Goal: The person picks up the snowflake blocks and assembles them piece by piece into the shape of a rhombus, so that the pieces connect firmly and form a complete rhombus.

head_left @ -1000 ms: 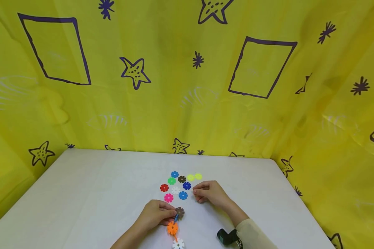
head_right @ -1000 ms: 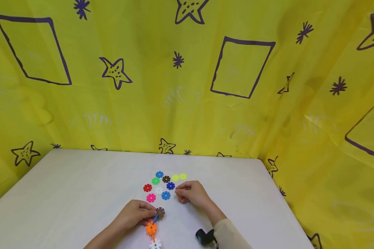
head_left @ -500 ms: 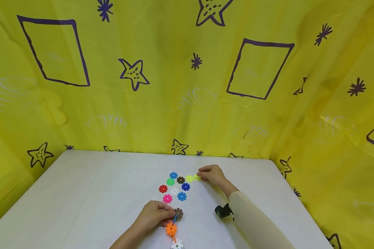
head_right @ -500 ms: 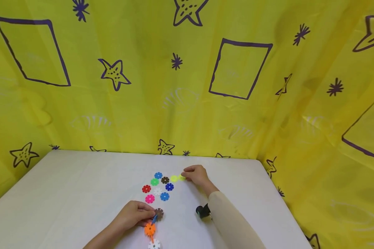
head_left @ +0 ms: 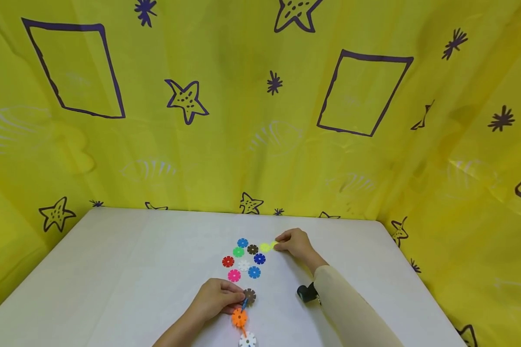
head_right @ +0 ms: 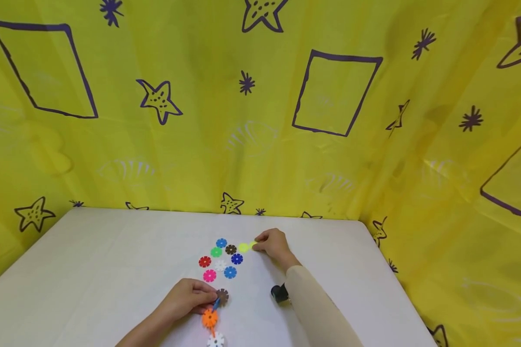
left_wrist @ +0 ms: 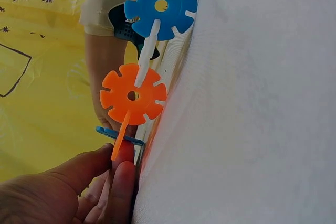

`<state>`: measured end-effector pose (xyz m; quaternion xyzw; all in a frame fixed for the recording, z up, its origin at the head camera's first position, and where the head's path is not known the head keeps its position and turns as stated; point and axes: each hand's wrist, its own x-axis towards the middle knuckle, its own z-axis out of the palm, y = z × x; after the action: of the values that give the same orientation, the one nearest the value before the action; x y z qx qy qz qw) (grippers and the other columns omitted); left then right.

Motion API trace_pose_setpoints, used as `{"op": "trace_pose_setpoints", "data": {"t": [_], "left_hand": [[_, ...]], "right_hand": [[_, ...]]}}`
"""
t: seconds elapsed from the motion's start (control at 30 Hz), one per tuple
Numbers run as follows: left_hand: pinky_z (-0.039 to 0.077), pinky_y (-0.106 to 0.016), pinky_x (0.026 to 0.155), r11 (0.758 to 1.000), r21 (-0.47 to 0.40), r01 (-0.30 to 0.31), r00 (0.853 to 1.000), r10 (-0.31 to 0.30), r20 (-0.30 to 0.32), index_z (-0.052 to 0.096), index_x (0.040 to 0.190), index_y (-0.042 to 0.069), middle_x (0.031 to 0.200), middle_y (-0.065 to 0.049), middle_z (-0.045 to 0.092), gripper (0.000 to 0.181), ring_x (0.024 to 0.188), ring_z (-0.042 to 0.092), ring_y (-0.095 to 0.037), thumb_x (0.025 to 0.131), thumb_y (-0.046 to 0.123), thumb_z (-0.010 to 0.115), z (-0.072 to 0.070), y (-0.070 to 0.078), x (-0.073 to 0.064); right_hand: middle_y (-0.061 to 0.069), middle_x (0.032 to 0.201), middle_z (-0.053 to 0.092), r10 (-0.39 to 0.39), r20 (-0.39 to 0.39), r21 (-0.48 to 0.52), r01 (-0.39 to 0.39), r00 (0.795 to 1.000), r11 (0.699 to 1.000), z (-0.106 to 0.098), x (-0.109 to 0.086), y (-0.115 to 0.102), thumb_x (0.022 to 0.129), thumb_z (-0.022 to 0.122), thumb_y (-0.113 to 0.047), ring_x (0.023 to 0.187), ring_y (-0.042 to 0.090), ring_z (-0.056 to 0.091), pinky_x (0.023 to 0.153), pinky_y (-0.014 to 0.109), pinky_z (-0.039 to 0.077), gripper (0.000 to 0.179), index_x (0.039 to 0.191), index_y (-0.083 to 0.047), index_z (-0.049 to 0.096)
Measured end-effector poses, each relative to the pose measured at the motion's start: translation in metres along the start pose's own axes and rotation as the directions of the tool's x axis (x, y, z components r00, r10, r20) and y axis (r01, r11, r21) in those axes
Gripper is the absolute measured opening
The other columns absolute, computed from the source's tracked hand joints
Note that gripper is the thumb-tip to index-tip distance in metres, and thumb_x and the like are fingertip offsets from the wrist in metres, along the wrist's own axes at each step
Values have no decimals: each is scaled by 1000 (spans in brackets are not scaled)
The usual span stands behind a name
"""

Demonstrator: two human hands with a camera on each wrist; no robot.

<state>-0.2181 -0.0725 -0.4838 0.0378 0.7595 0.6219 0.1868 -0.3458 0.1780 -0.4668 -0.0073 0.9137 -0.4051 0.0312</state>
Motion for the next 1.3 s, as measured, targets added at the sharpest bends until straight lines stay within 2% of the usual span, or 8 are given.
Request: {"op": "trace_pose_setpoints", "data": {"t": [0.17,0.37,0.53,0.67,0.8,1.03,1.3], "left_hand": [[60,-26,59,1000,-4,-3,1000,3,2,73,97,-4,78,-8,74,20,60,65,-8,86,13,76,0,2,-1],[59,-25,59,1000,1,-4,1000,4,-3,73,97,-4,78,-7,73,20,60,65,-7,86,13,76,0,3,-2],[59,-25,59,1000,9,0,1000,0,-5,73,97,-4,78,-7,73,21,60,65,-7,86,13,77,0,4,-2],[59,-25,58,1000,5,4,1000,-4,-5,73,97,-4,78,-7,74,21,60,65,-7,86,13,77,0,4,-2],[59,-25,58,1000,7,6,1000,-6,-6,73,97,-4,78,-7,74,20,60,65,-7,86,13,76,0,3,-2],[59,-25,58,1000,17,11,1000,-11,-10,73,97,-3,78,-7,74,20,60,65,-8,86,13,76,1,2,-2],[60,-26,59,999,35,5,1000,-4,-6,73,98,-3,78,-7,73,20,61,65,-8,87,14,76,0,2,-1]], "right_hand": [[4,87,67,-9,13,-2,9,1000,1000,1,1,-1,80,81,-7,83,17,55,71,25,50,15,93,-5,76],[4,85,64,24,57,0,-24,998,1000,-2,1,-4,81,80,-7,81,16,53,69,22,47,15,94,-4,74],[4,84,63,47,95,-42,-43,994,998,-5,1,-7,83,79,-13,79,17,53,68,22,46,14,93,-5,73],[3,85,63,60,107,-65,-53,992,996,-6,1,-7,79,84,-17,80,17,53,70,24,46,21,94,-7,73],[4,85,62,65,110,-63,-58,992,996,-7,0,-7,73,87,-14,81,18,52,72,24,46,26,94,-7,73],[4,83,61,24,101,-57,-18,995,998,-7,-2,-5,72,88,-12,78,18,52,71,25,46,27,90,-7,68],[4,81,59,-32,64,-29,34,997,999,-5,-9,2,77,84,-9,76,17,52,68,24,46,23,88,-6,64]]}}
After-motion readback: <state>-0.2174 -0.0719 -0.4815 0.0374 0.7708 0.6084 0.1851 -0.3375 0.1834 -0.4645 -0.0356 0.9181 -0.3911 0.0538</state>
